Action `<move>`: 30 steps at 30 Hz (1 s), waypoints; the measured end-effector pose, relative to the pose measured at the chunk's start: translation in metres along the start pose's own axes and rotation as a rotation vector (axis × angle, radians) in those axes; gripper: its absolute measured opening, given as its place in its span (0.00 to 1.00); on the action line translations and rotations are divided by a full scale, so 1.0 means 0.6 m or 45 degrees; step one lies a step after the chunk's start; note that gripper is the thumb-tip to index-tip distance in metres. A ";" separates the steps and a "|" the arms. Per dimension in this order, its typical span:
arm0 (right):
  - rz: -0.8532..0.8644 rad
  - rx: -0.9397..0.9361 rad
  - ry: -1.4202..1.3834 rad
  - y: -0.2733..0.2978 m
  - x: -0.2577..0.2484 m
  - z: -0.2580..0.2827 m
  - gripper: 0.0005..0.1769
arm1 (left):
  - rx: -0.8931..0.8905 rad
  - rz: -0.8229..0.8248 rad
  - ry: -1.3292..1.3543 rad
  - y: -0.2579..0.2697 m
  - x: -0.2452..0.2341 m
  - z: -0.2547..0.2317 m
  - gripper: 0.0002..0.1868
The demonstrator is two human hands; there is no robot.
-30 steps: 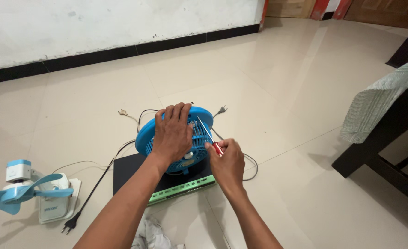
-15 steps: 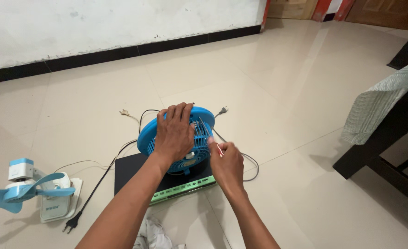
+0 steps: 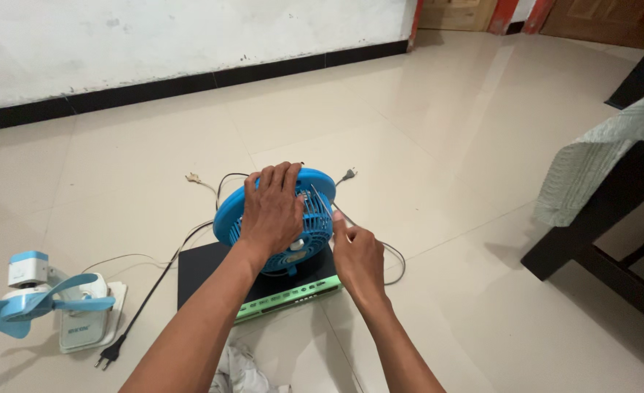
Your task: The person sits on the floor and uses a screwdriver to unscrew the screws on the back of a blue portable fan. They remove the screws one by one and place them on the floor.
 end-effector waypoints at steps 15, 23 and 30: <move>0.065 0.110 -0.149 0.000 -0.007 0.009 0.28 | 0.001 -0.003 -0.010 0.000 -0.002 -0.002 0.28; -0.190 -0.154 -0.138 0.008 -0.020 0.018 0.22 | -0.001 0.003 -0.030 0.001 0.000 -0.002 0.29; 0.089 0.127 -0.038 0.001 -0.001 -0.002 0.32 | -0.009 -0.006 0.001 0.002 0.001 -0.002 0.29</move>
Point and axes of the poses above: each hand's wrist, its own y-axis away from the middle knuckle, its own x-axis out of the palm, z = x × y, the point moved 5 cm from there along -y, towards the middle knuckle, and after that the axes turned 3 degrees about -x, right-handed, at the moved point
